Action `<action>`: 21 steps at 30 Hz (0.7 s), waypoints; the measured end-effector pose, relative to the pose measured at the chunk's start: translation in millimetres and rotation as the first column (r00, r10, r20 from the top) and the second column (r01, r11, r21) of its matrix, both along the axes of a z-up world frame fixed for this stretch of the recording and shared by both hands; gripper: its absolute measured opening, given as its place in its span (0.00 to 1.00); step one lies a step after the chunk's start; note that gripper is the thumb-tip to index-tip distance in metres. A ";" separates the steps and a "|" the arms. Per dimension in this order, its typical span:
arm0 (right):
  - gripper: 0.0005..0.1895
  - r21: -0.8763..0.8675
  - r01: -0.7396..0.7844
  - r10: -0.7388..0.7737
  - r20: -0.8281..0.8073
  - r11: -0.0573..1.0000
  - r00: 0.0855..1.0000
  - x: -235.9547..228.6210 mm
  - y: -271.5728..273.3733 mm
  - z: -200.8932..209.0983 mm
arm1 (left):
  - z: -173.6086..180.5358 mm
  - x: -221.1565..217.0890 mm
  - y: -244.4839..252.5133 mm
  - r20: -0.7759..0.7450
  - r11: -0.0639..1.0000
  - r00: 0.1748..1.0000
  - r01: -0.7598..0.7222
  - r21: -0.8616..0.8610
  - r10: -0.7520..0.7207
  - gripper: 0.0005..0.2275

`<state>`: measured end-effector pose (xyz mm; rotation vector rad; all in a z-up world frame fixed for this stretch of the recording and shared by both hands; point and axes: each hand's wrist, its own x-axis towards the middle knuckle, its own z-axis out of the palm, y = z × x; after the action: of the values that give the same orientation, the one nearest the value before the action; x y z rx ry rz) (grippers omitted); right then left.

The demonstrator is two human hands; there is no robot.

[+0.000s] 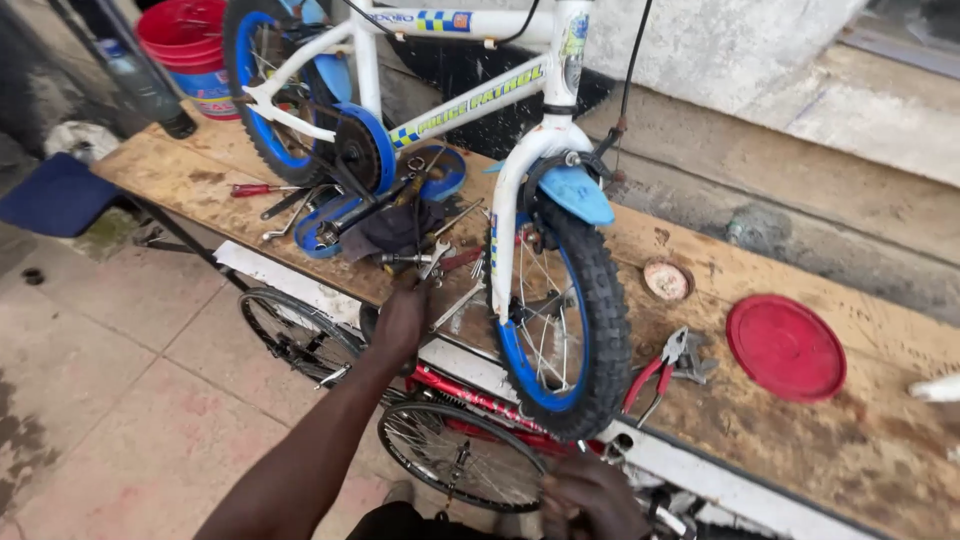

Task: The person works on a white and blue bicycle placed on a wooden workbench. They use a wrench to tighten the front wheel axle nuts and adjust the wheel alignment. The person also rotates the front wheel and handles the bicycle frame.

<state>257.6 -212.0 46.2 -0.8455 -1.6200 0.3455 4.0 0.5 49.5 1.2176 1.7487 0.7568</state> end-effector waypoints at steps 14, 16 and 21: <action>0.05 -0.636 0.060 -0.106 -0.034 0.769 0.994 -167.6 67.7 -55.3 | -107.6 -58.3 112.3 -0.534 0.586 0.560 0.798 0.142 -0.633 0.22; 0.04 -0.730 0.058 -0.166 -0.077 0.681 0.983 -173.9 68.1 -58.4 | -79.4 -60.3 109.2 -0.273 0.625 0.620 0.777 0.078 -0.736 0.27; 0.08 -0.727 0.032 -0.159 -0.106 0.686 0.982 -171.4 60.7 -70.9 | -131.2 -55.7 142.0 -0.766 0.249 0.235 0.963 0.101 -0.598 0.14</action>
<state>86.2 -151.2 -24.7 -1.4542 -1.2584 1.0026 -51.7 142.5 -81.7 2.7861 0.8491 0.1446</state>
